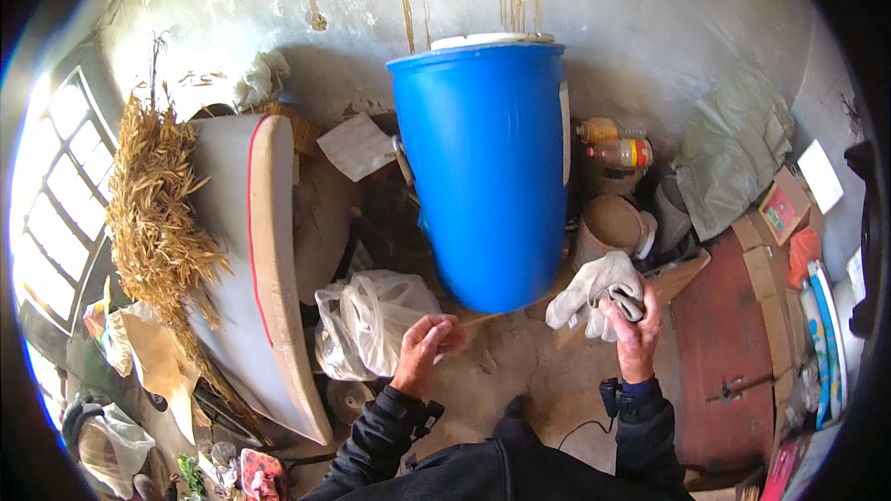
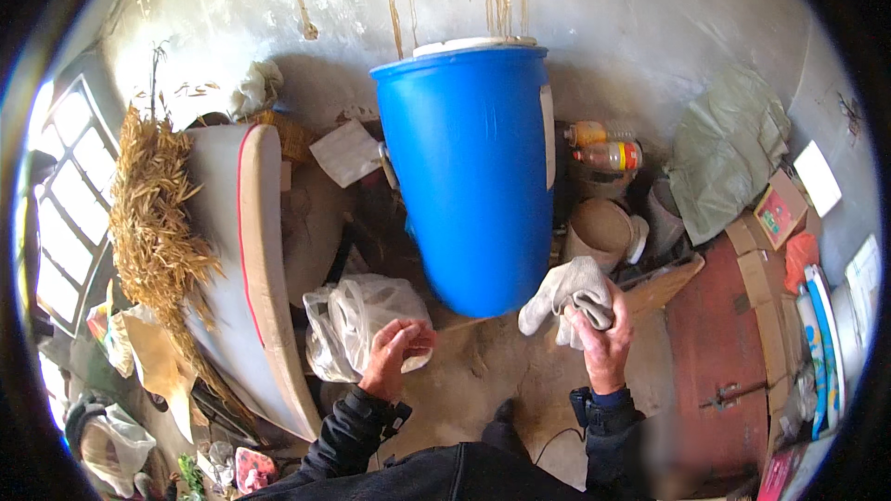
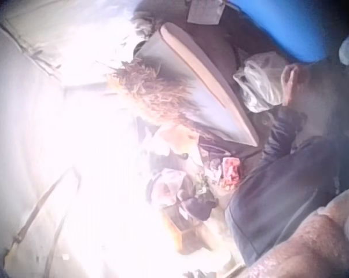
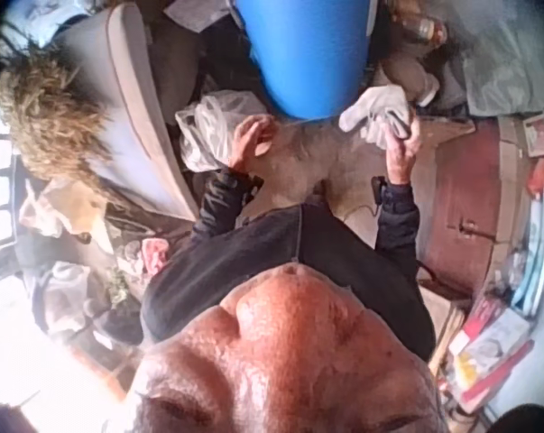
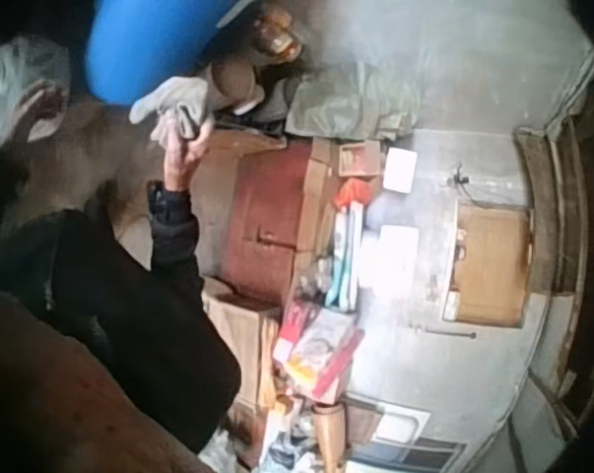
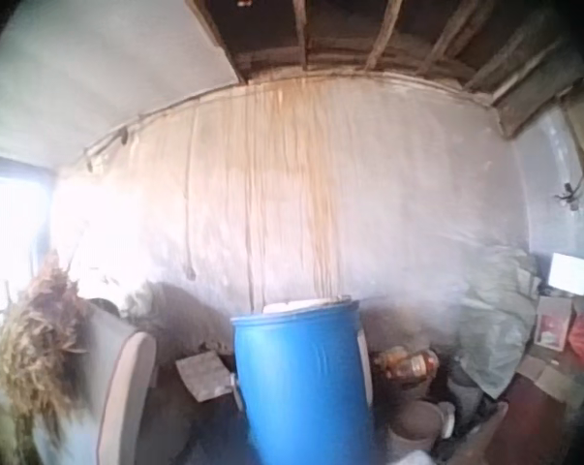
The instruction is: The person wipes the exterior of a large blue plastic container with a cloth. They rotate the container to clean different sides, including the lid, body, and handle, using both hands to hold and maneuver the container while wiping.
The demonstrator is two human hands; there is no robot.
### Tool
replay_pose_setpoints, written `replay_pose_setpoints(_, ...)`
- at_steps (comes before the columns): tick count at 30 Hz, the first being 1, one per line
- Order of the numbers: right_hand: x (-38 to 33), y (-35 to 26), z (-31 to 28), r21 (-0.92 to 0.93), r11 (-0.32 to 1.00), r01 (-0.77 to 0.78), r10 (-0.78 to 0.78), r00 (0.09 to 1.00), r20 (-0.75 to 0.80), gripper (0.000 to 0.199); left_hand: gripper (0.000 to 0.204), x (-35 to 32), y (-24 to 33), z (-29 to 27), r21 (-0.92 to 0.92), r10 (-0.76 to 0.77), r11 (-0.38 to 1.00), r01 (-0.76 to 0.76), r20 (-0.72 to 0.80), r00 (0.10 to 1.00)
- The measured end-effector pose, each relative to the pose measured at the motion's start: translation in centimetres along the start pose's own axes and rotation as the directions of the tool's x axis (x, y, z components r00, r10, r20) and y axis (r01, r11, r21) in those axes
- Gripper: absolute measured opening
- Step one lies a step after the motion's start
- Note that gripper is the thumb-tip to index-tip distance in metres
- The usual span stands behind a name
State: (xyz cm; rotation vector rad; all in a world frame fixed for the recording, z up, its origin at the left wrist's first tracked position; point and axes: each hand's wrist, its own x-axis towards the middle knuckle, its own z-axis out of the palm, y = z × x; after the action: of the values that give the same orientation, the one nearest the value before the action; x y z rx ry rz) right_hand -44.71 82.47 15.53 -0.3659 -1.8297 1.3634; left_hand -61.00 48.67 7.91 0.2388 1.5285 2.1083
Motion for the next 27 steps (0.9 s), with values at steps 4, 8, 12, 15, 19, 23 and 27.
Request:
replay_pose_setpoints(4, 9.0, 0.7, -0.3, 0.044, 0.998, 0.044, -0.046, 0.998, 0.037, 0.061, 0.032, 6.1, 6.0, 4.2, -0.011, 0.128, 0.992, -0.129, -0.084, 0.988)
replay_pose_setpoints(8, 16.3, 1.1, -0.6, 0.005, 0.986, 0.168, -0.167, 0.975, 0.144, 0.061, 0.026, 11.2, 10.5, 6.9, 0.188, 0.458, 0.879, -0.438, -0.081, 0.885)
replay_pose_setpoints(12, 22.7, 0.4, -0.8, 0.047, 0.961, 0.273, -0.277, 0.947, 0.16, 0.066, 0.026, 15.6, 14.7, 8.8, 0.286, 0.608, 0.767, -0.574, -0.037, 0.793)
replay_pose_setpoints(15, 27.0, 0.1, -0.9, -0.003, 0.96, 0.281, -0.279, 0.954, 0.115, 0.061, 0.025, 19.1, 17.4, 9.5, 0.331, 0.662, 0.72, -0.611, -0.062, 0.747)
replay_pose_setpoints(19, 32.9, -0.7, -0.4, 0.009, 0.914, 0.405, -0.403, 0.907, 0.125, 0.061, 0.026, 24.6, 20.7, 10.1, 0.312, 0.731, 0.642, -0.7, 0.026, 0.682)
replay_pose_setpoints(23, 37.8, -2.1, 0.9, 0.031, 0.898, 0.439, -0.439, 0.891, 0.114, 0.06, 0.028, 27.1, 22.6, 9.8, 0.238, 0.639, 0.754, -0.613, -0.046, 0.768)
replay_pose_setpoints(27, 42.6, -2.8, 1.3, 0.02, 0.91, 0.414, -0.413, 0.903, 0.116, 0.057, 0.029, 27.2, 27.5, 5.2, 0.302, 0.688, 0.705, -0.642, -0.073, 0.722)
